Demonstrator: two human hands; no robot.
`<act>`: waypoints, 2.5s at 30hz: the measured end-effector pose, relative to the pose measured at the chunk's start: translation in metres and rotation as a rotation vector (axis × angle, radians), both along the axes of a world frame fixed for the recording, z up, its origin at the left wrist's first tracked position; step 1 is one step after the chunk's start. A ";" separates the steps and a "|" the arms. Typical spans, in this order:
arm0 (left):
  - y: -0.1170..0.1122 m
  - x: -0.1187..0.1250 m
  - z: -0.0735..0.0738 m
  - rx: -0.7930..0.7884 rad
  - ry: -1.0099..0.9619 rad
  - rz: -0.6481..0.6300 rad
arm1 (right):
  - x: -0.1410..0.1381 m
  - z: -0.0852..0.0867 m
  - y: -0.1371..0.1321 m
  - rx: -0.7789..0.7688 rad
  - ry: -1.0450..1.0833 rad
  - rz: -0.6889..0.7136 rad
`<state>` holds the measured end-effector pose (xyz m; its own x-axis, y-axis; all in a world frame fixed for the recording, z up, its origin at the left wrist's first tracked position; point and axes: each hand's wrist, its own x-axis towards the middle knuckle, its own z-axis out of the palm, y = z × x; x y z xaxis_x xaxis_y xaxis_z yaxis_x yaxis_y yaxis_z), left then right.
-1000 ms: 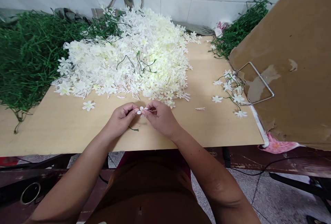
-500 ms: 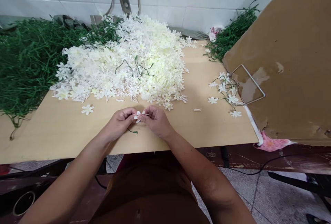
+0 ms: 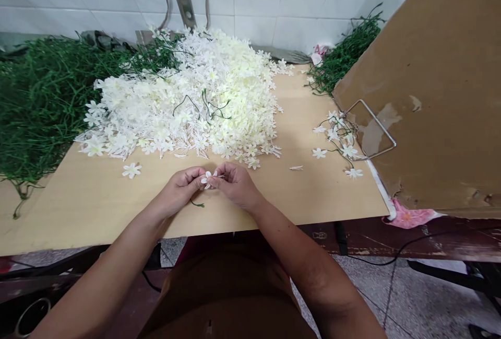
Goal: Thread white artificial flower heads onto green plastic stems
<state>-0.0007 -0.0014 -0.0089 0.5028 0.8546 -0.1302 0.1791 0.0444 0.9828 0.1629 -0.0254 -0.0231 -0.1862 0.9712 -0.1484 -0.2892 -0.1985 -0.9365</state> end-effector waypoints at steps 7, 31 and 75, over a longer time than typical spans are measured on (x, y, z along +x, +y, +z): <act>0.003 0.003 -0.003 0.032 0.017 -0.047 | 0.002 0.003 0.000 0.018 0.037 -0.035; 0.002 0.006 -0.005 -0.013 -0.048 0.054 | -0.008 0.004 0.008 -0.006 -0.071 0.018; 0.003 -0.004 -0.001 0.160 0.153 0.071 | -0.001 0.016 0.008 -0.176 -0.020 0.040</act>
<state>-0.0045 0.0017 -0.0100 0.4255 0.9030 -0.0598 0.3281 -0.0924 0.9401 0.1616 -0.0175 -0.0071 -0.2194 0.9220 -0.3190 -0.2599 -0.3704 -0.8918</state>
